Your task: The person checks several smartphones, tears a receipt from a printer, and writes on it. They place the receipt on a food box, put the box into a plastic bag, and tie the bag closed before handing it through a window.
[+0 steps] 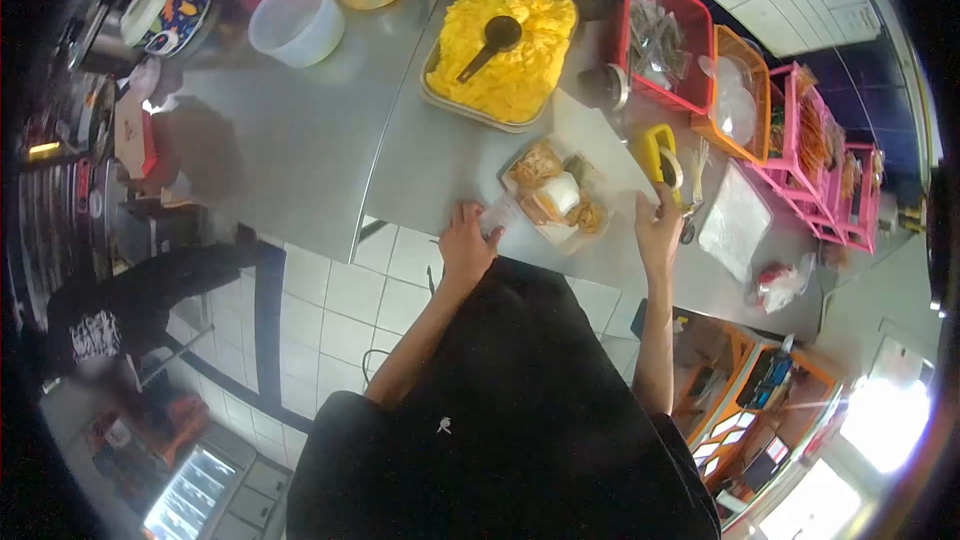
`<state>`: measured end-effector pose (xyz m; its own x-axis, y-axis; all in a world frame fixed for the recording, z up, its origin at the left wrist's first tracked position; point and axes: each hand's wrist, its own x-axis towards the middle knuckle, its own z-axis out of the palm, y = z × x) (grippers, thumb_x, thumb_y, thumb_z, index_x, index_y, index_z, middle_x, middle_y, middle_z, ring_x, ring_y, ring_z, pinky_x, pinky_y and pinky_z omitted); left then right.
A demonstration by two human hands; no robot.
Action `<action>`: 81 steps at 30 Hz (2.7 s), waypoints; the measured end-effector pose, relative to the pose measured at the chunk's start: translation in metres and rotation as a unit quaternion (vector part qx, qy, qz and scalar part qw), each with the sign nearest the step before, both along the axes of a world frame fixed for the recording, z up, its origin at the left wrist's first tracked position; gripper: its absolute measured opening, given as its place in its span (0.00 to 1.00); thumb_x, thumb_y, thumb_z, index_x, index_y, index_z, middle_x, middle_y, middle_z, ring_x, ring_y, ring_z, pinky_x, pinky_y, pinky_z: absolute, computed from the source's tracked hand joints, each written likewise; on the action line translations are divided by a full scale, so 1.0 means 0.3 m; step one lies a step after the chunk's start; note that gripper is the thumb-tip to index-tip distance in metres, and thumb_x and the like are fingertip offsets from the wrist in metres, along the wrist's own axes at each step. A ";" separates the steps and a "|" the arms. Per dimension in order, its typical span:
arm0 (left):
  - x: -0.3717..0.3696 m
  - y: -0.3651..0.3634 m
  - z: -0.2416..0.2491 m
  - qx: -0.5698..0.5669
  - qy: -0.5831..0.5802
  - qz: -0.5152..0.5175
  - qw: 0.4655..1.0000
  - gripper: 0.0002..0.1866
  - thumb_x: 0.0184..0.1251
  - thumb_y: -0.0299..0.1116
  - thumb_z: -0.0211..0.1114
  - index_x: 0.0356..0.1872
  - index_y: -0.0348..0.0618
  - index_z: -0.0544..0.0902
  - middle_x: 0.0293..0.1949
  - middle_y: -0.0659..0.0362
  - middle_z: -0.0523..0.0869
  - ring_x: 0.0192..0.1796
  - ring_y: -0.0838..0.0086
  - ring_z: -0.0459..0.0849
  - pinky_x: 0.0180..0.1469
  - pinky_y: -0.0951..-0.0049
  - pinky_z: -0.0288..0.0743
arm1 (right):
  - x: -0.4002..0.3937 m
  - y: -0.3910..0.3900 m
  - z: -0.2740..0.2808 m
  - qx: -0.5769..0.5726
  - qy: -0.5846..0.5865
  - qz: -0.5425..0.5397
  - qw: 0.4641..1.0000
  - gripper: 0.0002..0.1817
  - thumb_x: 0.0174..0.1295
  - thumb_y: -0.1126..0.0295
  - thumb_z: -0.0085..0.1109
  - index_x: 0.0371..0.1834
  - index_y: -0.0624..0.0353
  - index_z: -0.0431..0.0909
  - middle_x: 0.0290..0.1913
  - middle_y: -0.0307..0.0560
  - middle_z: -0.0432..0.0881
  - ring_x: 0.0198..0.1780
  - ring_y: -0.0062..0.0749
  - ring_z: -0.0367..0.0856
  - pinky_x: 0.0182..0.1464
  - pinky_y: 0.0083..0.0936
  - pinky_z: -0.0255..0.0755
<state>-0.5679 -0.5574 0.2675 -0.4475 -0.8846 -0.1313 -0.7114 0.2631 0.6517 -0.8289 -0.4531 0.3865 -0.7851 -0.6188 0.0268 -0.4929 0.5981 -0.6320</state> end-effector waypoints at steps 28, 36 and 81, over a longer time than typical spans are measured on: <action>0.055 -0.009 0.110 0.043 0.111 -0.156 0.981 0.22 0.59 0.32 0.70 0.55 0.44 0.77 0.48 0.55 0.81 0.43 0.62 0.81 0.44 0.60 0.77 | 0.096 -0.146 0.075 -0.068 -0.056 0.069 0.994 0.12 0.68 0.66 0.53 0.51 0.56 0.80 0.43 0.57 0.86 0.44 0.58 0.84 0.47 0.44 0.77; -0.143 -0.060 0.133 -0.130 0.090 -0.310 0.937 0.13 0.66 0.28 0.62 0.50 0.44 0.82 0.47 0.53 0.84 0.51 0.54 0.80 0.52 0.55 0.74 | 0.235 -0.122 -0.157 -0.006 -0.054 0.117 0.992 0.25 0.66 0.59 0.57 0.63 0.58 0.69 0.61 0.58 0.73 0.66 0.56 0.69 0.65 0.59 0.59; 0.016 0.262 0.171 0.043 0.150 -0.135 0.978 0.17 0.68 0.25 0.61 0.57 0.45 0.79 0.38 0.55 0.86 0.38 0.65 0.87 0.39 0.68 0.80 | -0.197 0.514 -0.151 -0.267 -0.111 -0.177 0.941 0.10 0.73 0.75 0.44 0.36 0.67 0.75 0.27 0.48 0.83 0.26 0.27 0.81 0.30 0.23 0.76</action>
